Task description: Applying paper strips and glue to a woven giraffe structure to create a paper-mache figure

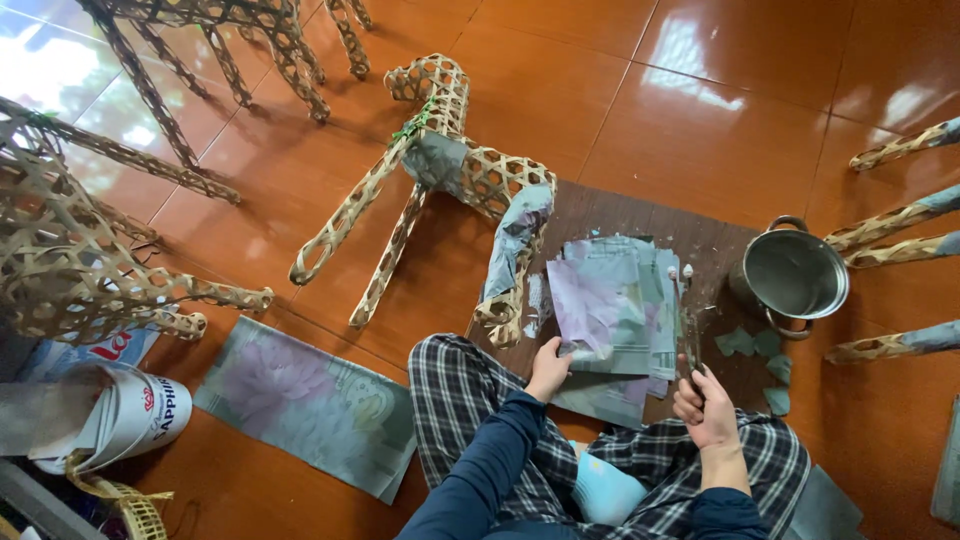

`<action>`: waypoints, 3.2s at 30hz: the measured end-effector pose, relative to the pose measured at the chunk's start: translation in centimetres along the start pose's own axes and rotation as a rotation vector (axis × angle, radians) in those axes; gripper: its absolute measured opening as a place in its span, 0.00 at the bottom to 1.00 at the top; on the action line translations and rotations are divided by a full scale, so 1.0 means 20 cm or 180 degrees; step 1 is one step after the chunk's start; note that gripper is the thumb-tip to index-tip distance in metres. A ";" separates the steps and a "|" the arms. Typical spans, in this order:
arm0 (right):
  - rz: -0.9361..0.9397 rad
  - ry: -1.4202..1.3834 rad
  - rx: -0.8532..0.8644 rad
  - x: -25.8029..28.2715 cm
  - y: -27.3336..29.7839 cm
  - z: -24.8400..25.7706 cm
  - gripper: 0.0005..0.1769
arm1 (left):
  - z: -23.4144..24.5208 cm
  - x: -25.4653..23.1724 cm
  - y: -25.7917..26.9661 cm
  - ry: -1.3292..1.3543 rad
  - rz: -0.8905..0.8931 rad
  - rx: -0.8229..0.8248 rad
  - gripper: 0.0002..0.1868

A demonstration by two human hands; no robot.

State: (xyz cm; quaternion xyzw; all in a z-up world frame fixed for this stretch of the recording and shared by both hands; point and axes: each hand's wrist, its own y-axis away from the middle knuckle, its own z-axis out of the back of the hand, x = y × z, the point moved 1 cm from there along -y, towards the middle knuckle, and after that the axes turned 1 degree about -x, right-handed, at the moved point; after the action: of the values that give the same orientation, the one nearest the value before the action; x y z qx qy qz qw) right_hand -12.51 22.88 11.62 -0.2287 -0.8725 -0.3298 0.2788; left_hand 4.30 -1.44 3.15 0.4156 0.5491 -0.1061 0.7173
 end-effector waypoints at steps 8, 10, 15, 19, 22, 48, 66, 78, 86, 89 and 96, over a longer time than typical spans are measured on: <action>0.0025 0.0581 -0.0137 -0.11 -0.09 0.07 0.20 | -0.04 0.08 -0.08 0.0099 -0.0093 -0.0222 0.22; 0.0058 0.0965 -0.0291 -0.17 -0.10 0.06 0.25 | -0.06 0.10 -0.08 0.0193 -0.0048 -0.0374 0.18; -0.0311 0.4280 -0.0677 -0.26 -0.03 -0.12 0.36 | -0.06 0.30 -0.20 -0.0303 -0.0178 -0.0370 0.23; -0.0209 0.6009 -0.0183 -0.36 -0.08 -0.16 0.37 | -0.08 0.32 -0.18 0.0733 0.0439 -0.0324 0.18; 0.0878 0.7271 -0.0215 -0.49 -0.22 -0.16 0.39 | -0.08 0.26 -0.17 0.0799 0.0461 -0.0328 0.21; -0.0093 0.6570 -0.0937 -0.40 -0.23 -0.14 0.36 | -0.12 0.19 -0.21 0.1797 0.1306 -0.0274 0.31; -0.0166 0.4360 -0.0911 -0.34 0.20 -0.25 0.24 | -0.06 0.10 -0.13 0.1880 0.1298 0.0109 0.15; -0.0947 0.5586 -0.0904 -0.41 0.36 0.13 0.25 | -0.05 0.11 -0.11 0.2055 0.1345 0.0153 0.15; -0.1276 0.6222 -0.1196 -0.16 0.28 -0.08 0.26 | -0.05 0.10 -0.13 0.2150 0.1372 0.0048 0.15; -0.0994 0.6241 -0.1155 -0.15 0.18 -0.15 0.24 | -0.05 0.12 -0.11 0.2159 0.1387 0.0047 0.18; -0.0178 0.6014 -0.1424 -0.15 -0.28 -0.08 0.22 | -0.05 0.11 -0.11 0.2210 0.1354 0.0060 0.18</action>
State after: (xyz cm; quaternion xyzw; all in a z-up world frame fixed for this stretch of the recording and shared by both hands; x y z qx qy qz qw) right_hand -13.08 17.38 8.18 0.1035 -0.2112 -0.5423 0.8066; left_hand 3.12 -1.49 0.13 0.5376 0.6595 0.1862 0.4914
